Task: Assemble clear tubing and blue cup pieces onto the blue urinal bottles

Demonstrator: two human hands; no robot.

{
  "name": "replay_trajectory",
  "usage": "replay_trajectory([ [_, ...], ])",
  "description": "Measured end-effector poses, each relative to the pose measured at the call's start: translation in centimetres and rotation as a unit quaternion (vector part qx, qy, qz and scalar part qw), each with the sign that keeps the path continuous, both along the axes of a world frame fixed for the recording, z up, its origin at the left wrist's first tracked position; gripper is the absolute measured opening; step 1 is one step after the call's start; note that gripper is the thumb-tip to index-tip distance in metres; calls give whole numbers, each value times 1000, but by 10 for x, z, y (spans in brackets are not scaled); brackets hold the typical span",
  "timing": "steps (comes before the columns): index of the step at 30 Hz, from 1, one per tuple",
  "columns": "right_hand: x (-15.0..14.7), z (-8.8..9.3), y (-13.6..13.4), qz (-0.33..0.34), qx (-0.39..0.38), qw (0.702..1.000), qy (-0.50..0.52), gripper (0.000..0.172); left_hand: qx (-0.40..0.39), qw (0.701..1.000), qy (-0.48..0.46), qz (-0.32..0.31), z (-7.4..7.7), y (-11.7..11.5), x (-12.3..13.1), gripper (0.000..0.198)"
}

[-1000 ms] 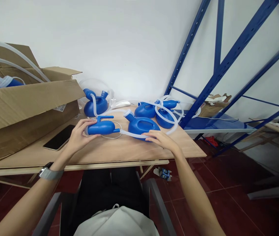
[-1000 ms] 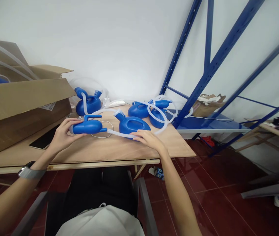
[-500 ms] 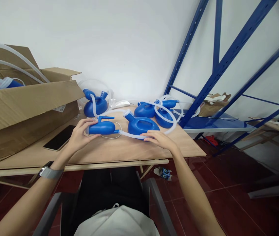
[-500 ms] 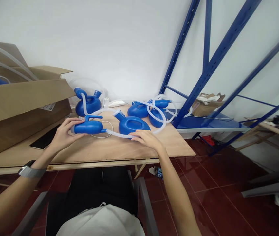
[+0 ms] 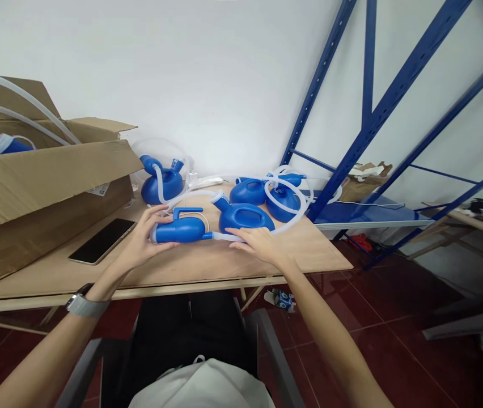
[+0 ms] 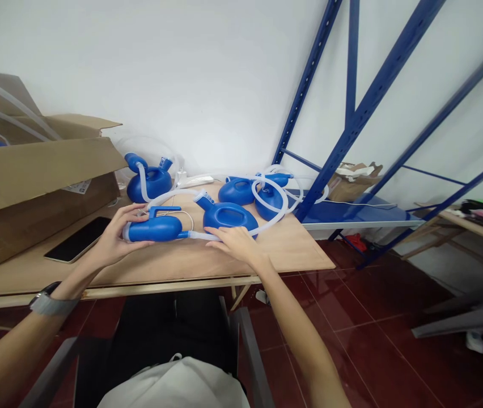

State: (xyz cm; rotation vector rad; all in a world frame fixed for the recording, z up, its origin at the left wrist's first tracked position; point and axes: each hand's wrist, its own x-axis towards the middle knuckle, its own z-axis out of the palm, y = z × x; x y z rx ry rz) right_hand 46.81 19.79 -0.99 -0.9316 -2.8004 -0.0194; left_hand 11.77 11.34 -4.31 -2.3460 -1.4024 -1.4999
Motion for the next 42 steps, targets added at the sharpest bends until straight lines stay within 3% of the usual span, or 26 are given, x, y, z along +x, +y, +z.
replay_trajectory([
  [4,-27,-3,4,37,40,998,-15,47,-19,999,-36,-26,-4,8,15,52],
  [8,-42,-7,16,55,61,996,-36,50,-27,995,-93,4,-7,19,18,59],
  [15,-52,-14,31,45,22,998,-35,44,1,994,-112,16,-20,39,26,54],
  [20,-62,-15,34,24,-27,999,9,46,-26,988,-148,18,-33,49,44,52],
  [24,-70,-13,36,-10,-28,1000,7,49,-24,990,-137,33,-26,54,40,55],
  [28,-67,-7,40,36,-35,997,50,44,-19,988,-146,51,-8,57,24,61],
  [31,-58,-5,44,76,-35,994,69,38,-32,967,-236,90,-1,56,17,57],
  [36,-57,-15,39,71,10,996,49,32,-77,914,-372,140,-4,59,27,53],
  [39,-63,-21,33,54,34,998,21,35,-88,886,-440,115,-5,64,33,53],
  [42,-66,-18,27,34,36,999,5,37,-191,849,-489,60,-3,67,34,60],
])
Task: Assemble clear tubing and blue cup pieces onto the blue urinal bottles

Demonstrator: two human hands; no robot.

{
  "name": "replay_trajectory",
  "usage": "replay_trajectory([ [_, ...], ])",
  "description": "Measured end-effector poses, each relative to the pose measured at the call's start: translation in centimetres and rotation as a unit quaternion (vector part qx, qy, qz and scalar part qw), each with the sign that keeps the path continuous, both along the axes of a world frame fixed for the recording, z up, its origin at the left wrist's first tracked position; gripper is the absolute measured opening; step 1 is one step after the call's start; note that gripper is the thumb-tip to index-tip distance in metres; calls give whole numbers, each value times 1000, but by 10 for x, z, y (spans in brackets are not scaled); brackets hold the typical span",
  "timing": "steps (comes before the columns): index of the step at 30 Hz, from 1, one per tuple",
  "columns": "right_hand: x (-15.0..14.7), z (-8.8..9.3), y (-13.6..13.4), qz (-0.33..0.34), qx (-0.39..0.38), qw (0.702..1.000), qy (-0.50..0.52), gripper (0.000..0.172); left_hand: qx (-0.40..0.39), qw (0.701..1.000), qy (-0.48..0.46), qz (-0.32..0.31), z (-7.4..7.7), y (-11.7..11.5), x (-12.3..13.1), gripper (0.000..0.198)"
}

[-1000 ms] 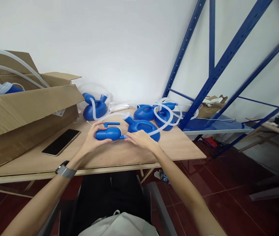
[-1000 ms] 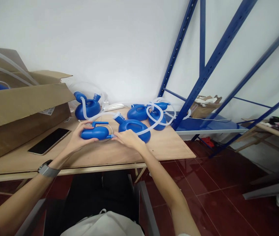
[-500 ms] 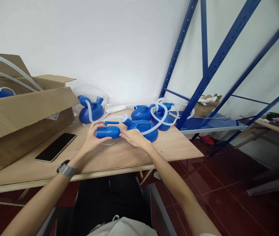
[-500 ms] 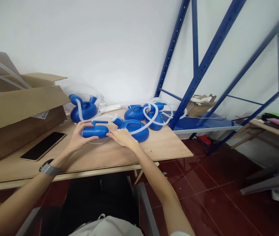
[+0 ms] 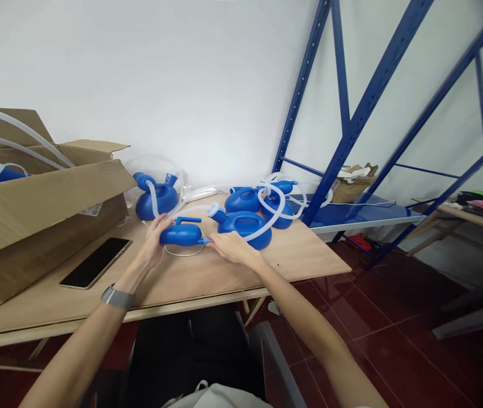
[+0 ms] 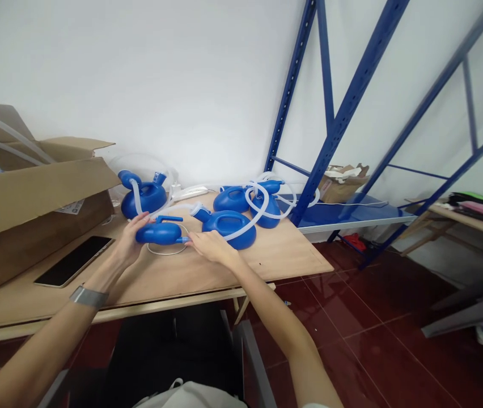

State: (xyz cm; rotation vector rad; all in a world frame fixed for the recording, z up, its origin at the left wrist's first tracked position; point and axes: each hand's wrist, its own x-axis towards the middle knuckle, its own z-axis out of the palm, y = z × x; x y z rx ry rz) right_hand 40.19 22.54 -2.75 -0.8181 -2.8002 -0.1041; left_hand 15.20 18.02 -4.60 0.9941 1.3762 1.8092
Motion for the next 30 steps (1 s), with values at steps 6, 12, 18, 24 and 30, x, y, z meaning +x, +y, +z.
replay_trajectory([
  [6,-1,15,-8,-23,-15,999,16,38,-27,999,-17,-2,-4,-2,3,65],
  [12,-9,12,-7,-36,-37,998,35,35,27,998,48,21,-16,4,4,63],
  [18,-14,7,3,-33,-76,995,55,34,70,989,122,48,-8,0,5,54],
  [24,-17,-21,3,-30,-55,993,103,34,96,957,273,15,11,5,2,53],
  [30,5,-41,-9,-70,-97,928,354,35,78,990,75,87,-18,27,-14,50],
])
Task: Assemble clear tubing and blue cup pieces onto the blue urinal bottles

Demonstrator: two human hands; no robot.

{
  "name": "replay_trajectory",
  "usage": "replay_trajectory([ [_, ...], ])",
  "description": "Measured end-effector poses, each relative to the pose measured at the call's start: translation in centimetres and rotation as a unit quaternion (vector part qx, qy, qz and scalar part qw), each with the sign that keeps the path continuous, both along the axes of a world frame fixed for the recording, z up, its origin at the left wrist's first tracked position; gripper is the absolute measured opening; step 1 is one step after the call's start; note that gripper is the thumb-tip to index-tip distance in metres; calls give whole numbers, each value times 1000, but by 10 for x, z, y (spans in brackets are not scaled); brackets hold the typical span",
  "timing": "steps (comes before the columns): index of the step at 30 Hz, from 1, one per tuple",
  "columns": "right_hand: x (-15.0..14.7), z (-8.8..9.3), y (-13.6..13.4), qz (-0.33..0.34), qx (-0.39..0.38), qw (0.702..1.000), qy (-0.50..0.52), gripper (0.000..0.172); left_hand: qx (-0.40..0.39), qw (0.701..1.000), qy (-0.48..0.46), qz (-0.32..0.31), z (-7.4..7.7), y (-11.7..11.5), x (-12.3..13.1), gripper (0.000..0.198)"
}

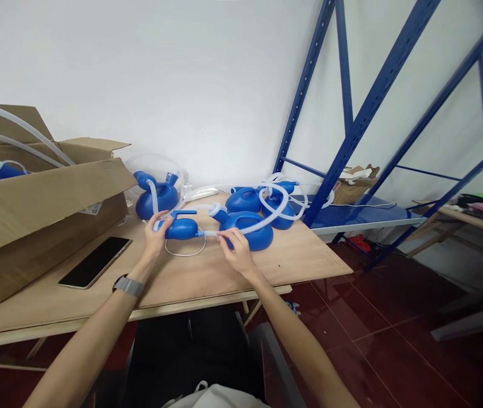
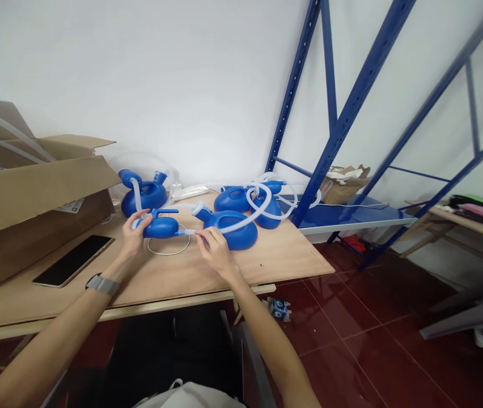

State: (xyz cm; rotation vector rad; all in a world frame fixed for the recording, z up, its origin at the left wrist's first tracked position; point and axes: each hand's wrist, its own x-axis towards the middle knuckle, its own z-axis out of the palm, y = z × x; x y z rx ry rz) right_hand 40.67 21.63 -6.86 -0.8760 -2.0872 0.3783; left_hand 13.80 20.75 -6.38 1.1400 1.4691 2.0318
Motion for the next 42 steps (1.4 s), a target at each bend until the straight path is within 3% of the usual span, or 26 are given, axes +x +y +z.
replay_trajectory([
  [2,4,-7,1,31,-124,991,48,37,-3,997,-72,6,-8,5,-4,50],
  [5,-2,-18,9,51,-296,944,138,47,-7,989,-151,-2,-12,9,-4,50],
  [8,-19,-24,22,90,-366,898,227,54,5,990,-140,-1,-13,10,-2,48],
  [12,-40,-22,35,151,-371,870,289,55,21,994,-110,-6,-17,11,-3,47],
  [17,-51,-19,45,204,-351,863,300,57,22,993,-120,8,-20,12,-4,47],
  [24,-61,-27,46,180,-337,866,323,62,33,994,-102,32,-18,10,-2,45],
  [34,-59,-31,46,161,-316,871,340,48,33,995,-93,27,-19,11,-1,45],
  [42,-60,-39,50,167,-326,865,344,51,33,996,-74,29,-18,7,-2,44],
])
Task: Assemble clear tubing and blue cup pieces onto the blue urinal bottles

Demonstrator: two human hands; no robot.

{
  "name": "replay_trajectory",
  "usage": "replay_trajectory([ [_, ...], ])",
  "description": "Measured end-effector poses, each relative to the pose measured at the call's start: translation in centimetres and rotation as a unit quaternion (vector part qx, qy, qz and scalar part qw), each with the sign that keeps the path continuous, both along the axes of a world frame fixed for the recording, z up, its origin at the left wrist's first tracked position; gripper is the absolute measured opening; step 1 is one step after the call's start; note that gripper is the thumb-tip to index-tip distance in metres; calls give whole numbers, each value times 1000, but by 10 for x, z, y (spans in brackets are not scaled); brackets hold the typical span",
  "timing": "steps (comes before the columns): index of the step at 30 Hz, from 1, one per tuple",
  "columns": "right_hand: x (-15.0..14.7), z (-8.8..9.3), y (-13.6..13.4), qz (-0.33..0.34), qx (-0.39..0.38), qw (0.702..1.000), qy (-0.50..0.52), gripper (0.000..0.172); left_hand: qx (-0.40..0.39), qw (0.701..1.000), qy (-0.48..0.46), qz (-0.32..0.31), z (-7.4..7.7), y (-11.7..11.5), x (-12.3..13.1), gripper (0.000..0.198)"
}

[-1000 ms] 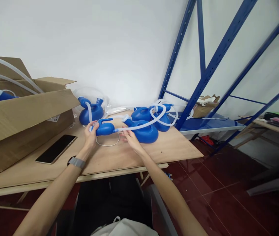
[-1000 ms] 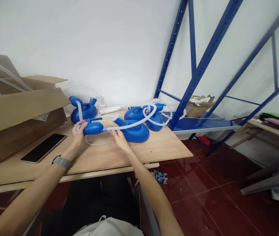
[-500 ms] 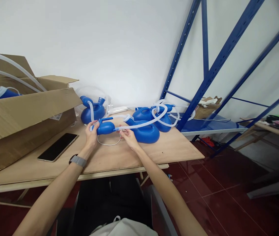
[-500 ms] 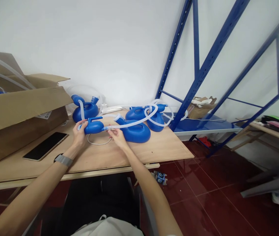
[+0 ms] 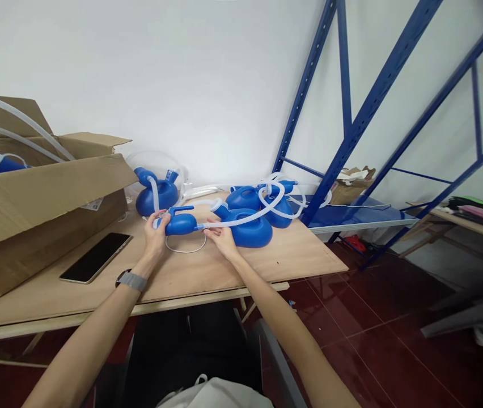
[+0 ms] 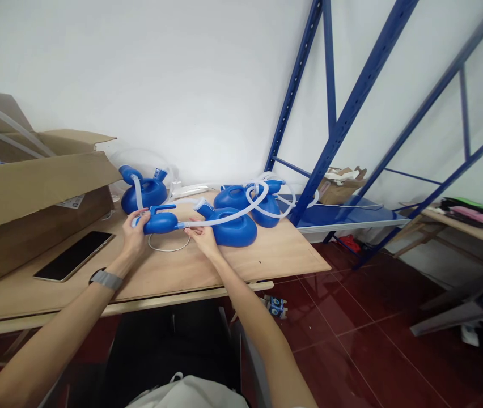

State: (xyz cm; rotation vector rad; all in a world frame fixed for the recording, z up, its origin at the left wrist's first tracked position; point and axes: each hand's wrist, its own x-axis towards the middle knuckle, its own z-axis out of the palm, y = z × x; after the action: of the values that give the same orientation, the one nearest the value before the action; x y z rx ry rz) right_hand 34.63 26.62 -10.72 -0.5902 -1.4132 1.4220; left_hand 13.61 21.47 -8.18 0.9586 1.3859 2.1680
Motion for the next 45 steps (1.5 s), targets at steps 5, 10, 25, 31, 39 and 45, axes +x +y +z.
replay_trajectory([
  [5,-1,-1,-1,34,6,999,-9,48,-10,999,30,11,-1,-1,-2,43],
  [10,0,0,-4,30,-41,999,-8,55,-8,999,29,13,-2,-2,-3,44],
  [25,-3,-2,-4,6,-32,999,14,56,-11,999,43,20,-1,-3,-3,43],
  [31,-1,-6,-3,13,-32,999,5,62,-16,998,52,18,0,-4,-2,43],
  [39,2,-3,-2,5,-23,1000,-1,80,-16,997,68,17,0,-6,0,41],
  [45,2,-3,5,-10,-17,1000,-16,54,-19,997,74,18,-2,-4,-3,42],
])
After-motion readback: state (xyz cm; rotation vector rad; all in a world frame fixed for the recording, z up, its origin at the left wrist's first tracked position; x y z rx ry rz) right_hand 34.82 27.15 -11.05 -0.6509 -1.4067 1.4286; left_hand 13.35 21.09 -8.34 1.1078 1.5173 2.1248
